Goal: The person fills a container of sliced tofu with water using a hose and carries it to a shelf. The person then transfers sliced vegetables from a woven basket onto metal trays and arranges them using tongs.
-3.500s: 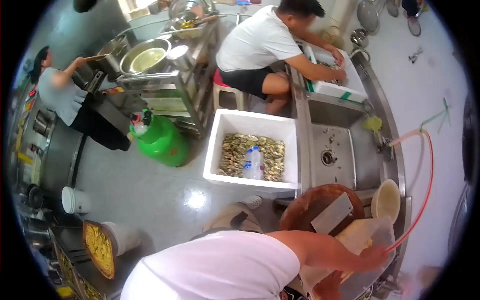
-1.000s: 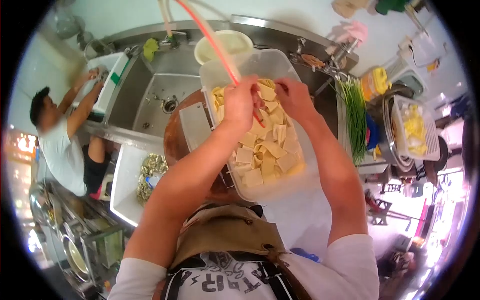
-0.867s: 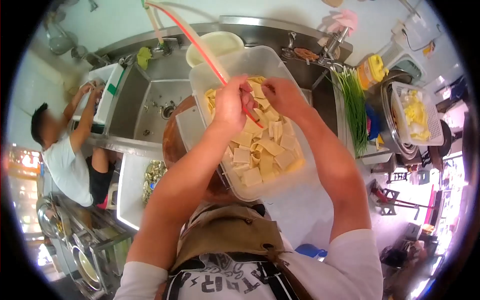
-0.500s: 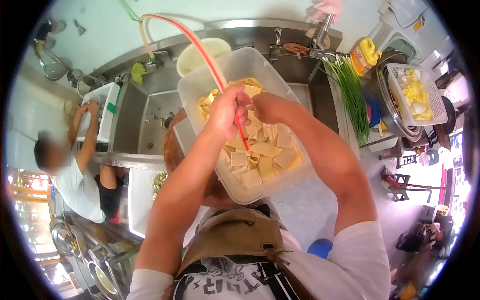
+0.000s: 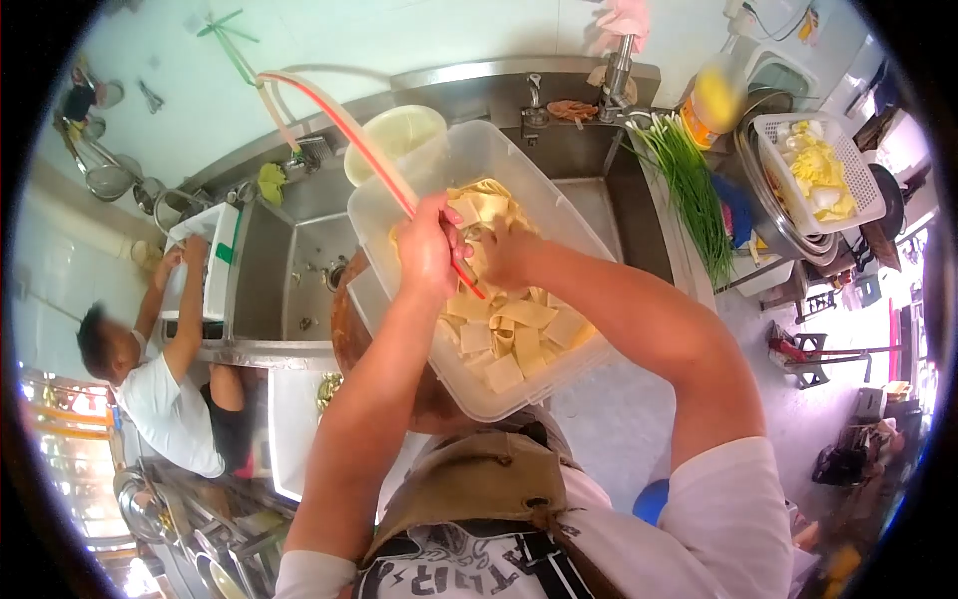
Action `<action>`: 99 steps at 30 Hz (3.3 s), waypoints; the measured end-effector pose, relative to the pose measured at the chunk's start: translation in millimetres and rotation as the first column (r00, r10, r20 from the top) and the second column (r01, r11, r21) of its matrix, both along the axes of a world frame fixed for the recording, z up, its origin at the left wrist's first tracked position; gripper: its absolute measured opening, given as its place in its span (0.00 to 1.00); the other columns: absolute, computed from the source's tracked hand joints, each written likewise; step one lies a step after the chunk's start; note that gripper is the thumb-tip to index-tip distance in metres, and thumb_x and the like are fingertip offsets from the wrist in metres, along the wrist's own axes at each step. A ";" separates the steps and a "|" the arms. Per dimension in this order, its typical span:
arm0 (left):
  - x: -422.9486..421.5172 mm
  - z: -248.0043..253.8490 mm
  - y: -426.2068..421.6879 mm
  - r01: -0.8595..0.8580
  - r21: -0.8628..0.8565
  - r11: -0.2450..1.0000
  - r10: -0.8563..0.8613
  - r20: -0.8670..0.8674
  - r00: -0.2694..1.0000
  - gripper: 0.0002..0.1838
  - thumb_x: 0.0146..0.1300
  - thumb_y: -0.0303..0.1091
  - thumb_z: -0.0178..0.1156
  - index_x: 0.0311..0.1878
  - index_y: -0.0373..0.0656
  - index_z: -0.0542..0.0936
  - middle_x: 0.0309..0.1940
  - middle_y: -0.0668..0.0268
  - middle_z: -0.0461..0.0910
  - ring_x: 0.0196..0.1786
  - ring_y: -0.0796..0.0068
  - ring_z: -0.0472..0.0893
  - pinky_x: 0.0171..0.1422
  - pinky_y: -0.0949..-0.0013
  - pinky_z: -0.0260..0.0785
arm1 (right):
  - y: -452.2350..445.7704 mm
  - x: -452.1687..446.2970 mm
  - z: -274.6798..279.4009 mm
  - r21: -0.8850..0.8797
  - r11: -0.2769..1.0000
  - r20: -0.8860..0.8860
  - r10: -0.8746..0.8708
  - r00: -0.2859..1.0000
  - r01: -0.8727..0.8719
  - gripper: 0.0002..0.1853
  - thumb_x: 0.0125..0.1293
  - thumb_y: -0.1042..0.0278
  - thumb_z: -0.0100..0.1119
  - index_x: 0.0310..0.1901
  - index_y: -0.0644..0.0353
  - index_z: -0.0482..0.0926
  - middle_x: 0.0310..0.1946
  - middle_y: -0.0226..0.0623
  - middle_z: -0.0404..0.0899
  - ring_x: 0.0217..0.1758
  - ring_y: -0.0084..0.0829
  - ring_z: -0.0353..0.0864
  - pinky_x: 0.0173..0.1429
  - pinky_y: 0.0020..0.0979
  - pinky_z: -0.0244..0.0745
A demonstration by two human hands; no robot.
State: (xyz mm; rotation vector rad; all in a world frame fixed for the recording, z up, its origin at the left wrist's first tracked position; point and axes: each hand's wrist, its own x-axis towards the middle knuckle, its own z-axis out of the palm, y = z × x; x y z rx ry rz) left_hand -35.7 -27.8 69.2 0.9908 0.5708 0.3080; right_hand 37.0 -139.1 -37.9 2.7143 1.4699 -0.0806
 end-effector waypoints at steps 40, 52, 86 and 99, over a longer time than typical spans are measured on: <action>9.6 -30.1 -1.7 -0.235 0.253 0.938 0.208 0.129 0.970 0.19 0.58 0.44 0.55 0.24 0.34 0.74 0.16 0.58 0.73 0.21 0.62 0.76 0.30 0.59 0.67 | 13.5 -61.9 75.3 -0.130 0.823 -0.412 0.463 0.785 -0.553 0.43 0.39 0.59 0.72 0.61 0.60 0.68 0.61 0.48 0.68 0.67 0.47 0.63 0.69 0.42 0.58; 2.8 -34.9 5.2 -0.211 0.444 0.871 0.105 0.250 0.962 0.18 0.60 0.42 0.53 0.23 0.37 0.76 0.18 0.58 0.77 0.25 0.61 0.79 0.30 0.56 0.69 | -52.3 -3.1 30.6 -0.428 0.620 -0.346 0.560 0.753 -0.658 0.67 0.37 0.43 0.74 0.70 0.71 0.41 0.69 0.57 0.53 0.73 0.54 0.50 0.75 0.47 0.44; 0.3 -9.7 2.6 -0.223 0.132 0.966 0.232 -0.049 0.972 0.14 0.55 0.37 0.57 0.21 0.38 0.70 0.09 0.66 0.63 0.11 0.71 0.65 0.17 0.69 0.58 | -3.3 6.5 72.8 0.051 0.996 -0.541 0.093 0.836 -0.077 0.15 0.48 0.70 0.56 0.39 0.65 0.81 0.36 0.54 0.81 0.43 0.51 0.81 0.46 0.45 0.74; -0.7 -4.2 2.9 -0.248 -0.014 0.969 0.248 0.061 0.967 0.12 0.53 0.34 0.56 0.21 0.38 0.68 0.10 0.66 0.61 0.12 0.73 0.60 0.19 0.69 0.59 | -7.0 17.7 95.9 0.318 0.939 -0.360 -0.010 0.933 0.132 0.13 0.58 0.63 0.49 0.32 0.65 0.78 0.32 0.52 0.80 0.39 0.53 0.78 0.43 0.49 0.72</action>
